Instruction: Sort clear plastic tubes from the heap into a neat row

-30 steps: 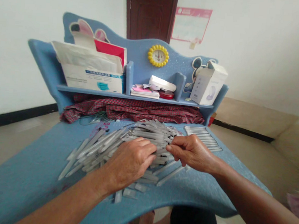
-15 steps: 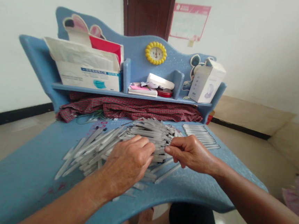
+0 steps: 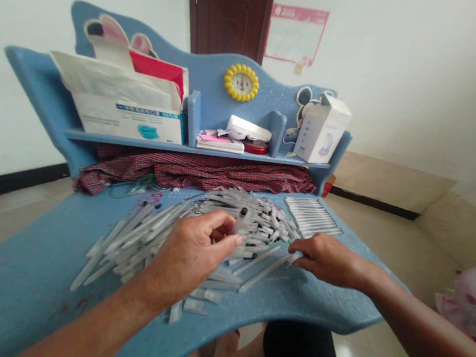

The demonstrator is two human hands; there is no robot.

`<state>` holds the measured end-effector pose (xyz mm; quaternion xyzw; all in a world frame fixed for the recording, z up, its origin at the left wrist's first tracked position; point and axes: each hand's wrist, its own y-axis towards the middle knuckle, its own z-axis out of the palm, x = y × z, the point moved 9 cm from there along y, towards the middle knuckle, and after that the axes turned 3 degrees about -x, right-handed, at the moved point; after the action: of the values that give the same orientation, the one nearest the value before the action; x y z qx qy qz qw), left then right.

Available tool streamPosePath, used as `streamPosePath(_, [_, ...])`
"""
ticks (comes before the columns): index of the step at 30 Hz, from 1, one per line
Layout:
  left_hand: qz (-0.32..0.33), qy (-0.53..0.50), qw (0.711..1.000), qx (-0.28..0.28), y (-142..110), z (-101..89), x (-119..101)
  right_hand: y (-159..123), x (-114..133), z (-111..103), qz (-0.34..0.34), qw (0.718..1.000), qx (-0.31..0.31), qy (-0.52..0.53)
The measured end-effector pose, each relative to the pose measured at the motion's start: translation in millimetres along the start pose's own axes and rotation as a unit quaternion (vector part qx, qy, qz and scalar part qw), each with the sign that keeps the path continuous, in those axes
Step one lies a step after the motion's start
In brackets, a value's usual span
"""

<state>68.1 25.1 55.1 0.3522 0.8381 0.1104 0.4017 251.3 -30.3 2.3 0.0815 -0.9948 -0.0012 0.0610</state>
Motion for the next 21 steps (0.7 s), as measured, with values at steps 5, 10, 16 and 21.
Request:
streamPosePath(5, [-0.096,-0.154,0.983,0.031,0,10.3,11,-4,-9,21,0.028,0.995,0.044,-0.084])
streamPosePath(10, [-0.163,-0.268,0.948,0.047,-2,23.3,19,-7,-5,19,0.0,0.996,0.05,-0.079])
streamPosePath(16, [-0.168,-0.363,0.916,0.04,-4,25.0,14,-15,17,8,-0.047,0.978,0.024,0.202])
streamPosePath(21, [-0.177,-0.407,0.895,0.05,-5,25.7,13,-10,38,22,-0.033,0.914,0.048,0.402])
